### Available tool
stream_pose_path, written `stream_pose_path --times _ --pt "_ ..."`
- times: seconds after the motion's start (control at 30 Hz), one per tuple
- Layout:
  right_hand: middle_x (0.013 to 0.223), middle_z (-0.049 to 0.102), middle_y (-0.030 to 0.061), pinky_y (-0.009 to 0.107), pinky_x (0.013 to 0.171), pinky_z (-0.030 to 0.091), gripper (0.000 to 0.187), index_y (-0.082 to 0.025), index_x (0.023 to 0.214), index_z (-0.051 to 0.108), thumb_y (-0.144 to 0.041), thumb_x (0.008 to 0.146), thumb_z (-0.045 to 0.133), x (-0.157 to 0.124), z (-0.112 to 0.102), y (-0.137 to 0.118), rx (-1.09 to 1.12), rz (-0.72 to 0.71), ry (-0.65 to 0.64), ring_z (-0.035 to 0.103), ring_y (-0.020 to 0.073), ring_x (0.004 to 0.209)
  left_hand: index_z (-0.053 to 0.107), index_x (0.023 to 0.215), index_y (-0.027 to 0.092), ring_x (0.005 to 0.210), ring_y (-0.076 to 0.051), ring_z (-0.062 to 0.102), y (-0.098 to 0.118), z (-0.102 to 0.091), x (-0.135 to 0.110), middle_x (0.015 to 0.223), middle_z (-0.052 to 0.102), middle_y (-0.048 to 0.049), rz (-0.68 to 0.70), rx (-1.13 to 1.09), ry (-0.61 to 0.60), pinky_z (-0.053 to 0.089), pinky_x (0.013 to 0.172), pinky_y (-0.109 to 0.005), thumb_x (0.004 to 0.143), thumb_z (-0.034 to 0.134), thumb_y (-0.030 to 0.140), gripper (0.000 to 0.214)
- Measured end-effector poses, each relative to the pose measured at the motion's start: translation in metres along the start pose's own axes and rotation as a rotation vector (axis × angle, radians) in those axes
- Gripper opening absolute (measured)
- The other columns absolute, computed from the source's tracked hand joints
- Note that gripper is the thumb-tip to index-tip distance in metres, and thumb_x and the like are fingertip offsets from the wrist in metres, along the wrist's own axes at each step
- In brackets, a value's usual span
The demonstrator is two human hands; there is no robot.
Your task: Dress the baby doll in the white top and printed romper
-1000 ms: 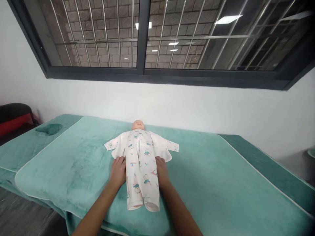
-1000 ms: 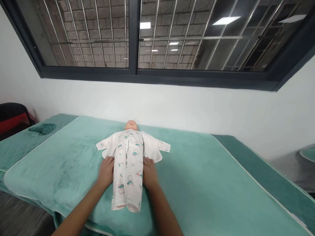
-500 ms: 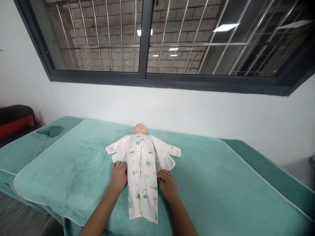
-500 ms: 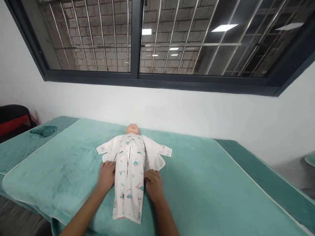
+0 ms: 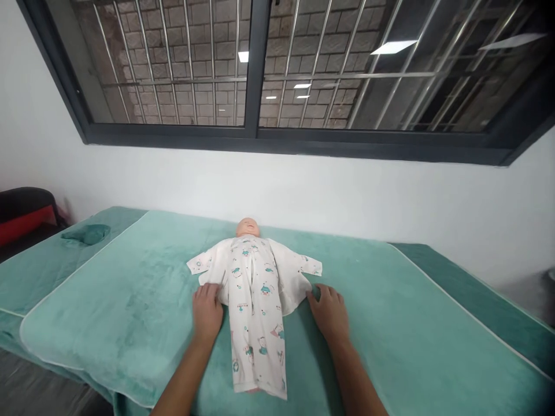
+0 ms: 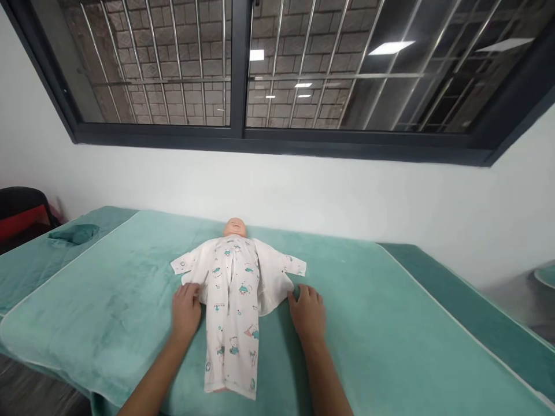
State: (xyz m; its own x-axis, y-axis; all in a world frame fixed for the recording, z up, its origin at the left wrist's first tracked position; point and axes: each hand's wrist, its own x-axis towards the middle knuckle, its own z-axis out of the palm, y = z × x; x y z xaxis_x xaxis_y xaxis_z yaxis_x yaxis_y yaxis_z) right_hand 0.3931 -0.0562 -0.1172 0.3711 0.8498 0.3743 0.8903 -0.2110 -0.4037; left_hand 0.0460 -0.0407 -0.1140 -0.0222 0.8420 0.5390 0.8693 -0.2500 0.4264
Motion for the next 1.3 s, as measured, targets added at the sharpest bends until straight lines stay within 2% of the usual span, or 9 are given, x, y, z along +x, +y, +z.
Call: stream_pose_path --times 0.1,0.27,0.5,0.63,0.77,0.87,0.97,1.1,1.3 --pt "0.113 0.070 0.0153 0.037 0.082 0.046 0.038 -0.016 0.116 0.064 -0.043 0.091 0.057 0.012 -0.001 0.001 0.122 0.079 -0.120 0.065 0.0297 0.103 0.060 0.111 0.019 0.103 -0.029 0.058 -0.003 0.005 0.001 0.106 0.067 -0.0090 -0.066 -0.033 0.070 0.046 0.087 -0.044 0.082 0.043 0.001 0.038" --pt "0.097 0.072 0.0093 0.032 0.068 0.040 0.037 -0.019 0.113 0.066 -0.042 0.084 0.062 0.028 0.000 -0.002 0.198 0.186 -0.263 0.066 0.0259 0.086 0.058 0.111 0.019 0.112 -0.031 0.058 -0.002 0.007 0.002 0.112 0.066 -0.0100 -0.138 -0.029 0.057 0.046 0.092 -0.048 0.084 0.040 0.002 0.036" --pt "0.083 0.064 0.0027 0.031 0.067 0.046 0.038 -0.017 0.106 0.067 -0.039 0.077 0.061 0.042 -0.014 -0.039 0.701 0.199 0.015 0.058 0.0192 0.073 0.051 0.128 0.013 0.122 -0.034 0.055 0.002 0.007 0.004 0.124 0.061 -0.0174 -0.226 -0.056 0.115 0.042 0.105 -0.055 0.097 0.044 0.024 0.034" --pt "0.100 0.067 0.0060 0.031 0.073 0.051 0.031 -0.020 0.111 0.066 -0.036 0.085 0.061 0.035 -0.055 -0.103 0.853 -0.051 0.060 0.061 0.0191 0.084 0.052 0.128 0.013 0.123 -0.033 0.055 0.002 0.007 0.005 0.124 0.061 -0.0177 -0.234 -0.074 0.112 0.043 0.106 -0.054 0.097 0.044 0.026 0.034" --pt "0.092 0.067 0.0030 0.033 0.078 0.052 0.027 -0.026 0.112 0.069 -0.021 0.091 0.052 0.012 -0.079 -0.142 0.655 -0.564 -0.245 0.062 0.0186 0.083 0.052 0.127 0.013 0.122 -0.033 0.057 0.002 0.006 0.006 0.125 0.061 -0.0172 -0.245 -0.107 0.143 0.045 0.105 -0.053 0.096 0.046 0.028 0.034" --pt "0.107 0.071 0.0053 0.040 0.090 0.053 0.035 -0.029 0.120 0.069 -0.016 0.094 0.049 -0.011 -0.069 -0.134 0.509 -0.732 -0.312 0.065 0.0238 0.103 0.052 0.127 0.013 0.122 -0.034 0.057 0.003 0.005 0.006 0.125 0.062 -0.0175 -0.250 -0.112 0.133 0.045 0.105 -0.053 0.097 0.046 0.031 0.035" --pt "0.121 0.069 0.0073 0.047 0.097 0.052 0.035 -0.030 0.128 0.065 -0.023 0.096 0.055 -0.030 -0.049 -0.112 0.465 -0.651 -0.158 0.063 0.0287 0.115 0.052 0.128 0.012 0.123 -0.034 0.057 0.003 0.005 0.005 0.125 0.062 -0.0172 -0.251 -0.115 0.112 0.044 0.107 -0.054 0.097 0.044 0.031 0.037" --pt "0.117 0.069 0.0111 0.050 0.092 0.052 0.027 -0.025 0.123 0.066 -0.029 0.097 0.057 -0.042 -0.033 -0.094 0.431 -0.470 0.068 0.062 0.0320 0.109 0.052 0.128 0.014 0.123 -0.034 0.057 0.001 0.006 0.005 0.125 0.062 -0.0163 -0.247 -0.108 0.104 0.043 0.107 -0.055 0.097 0.045 0.030 0.036" --pt "0.096 0.068 0.0077 0.037 0.078 0.052 0.019 -0.023 0.098 0.067 -0.019 0.098 0.048 -0.041 -0.041 -0.099 0.521 -0.560 0.019 0.064 0.0239 0.090 0.053 0.126 0.013 0.121 -0.034 0.058 0.002 0.005 0.007 0.123 0.062 -0.0182 -0.255 -0.112 0.126 0.046 0.104 -0.053 0.096 0.045 0.030 0.035"
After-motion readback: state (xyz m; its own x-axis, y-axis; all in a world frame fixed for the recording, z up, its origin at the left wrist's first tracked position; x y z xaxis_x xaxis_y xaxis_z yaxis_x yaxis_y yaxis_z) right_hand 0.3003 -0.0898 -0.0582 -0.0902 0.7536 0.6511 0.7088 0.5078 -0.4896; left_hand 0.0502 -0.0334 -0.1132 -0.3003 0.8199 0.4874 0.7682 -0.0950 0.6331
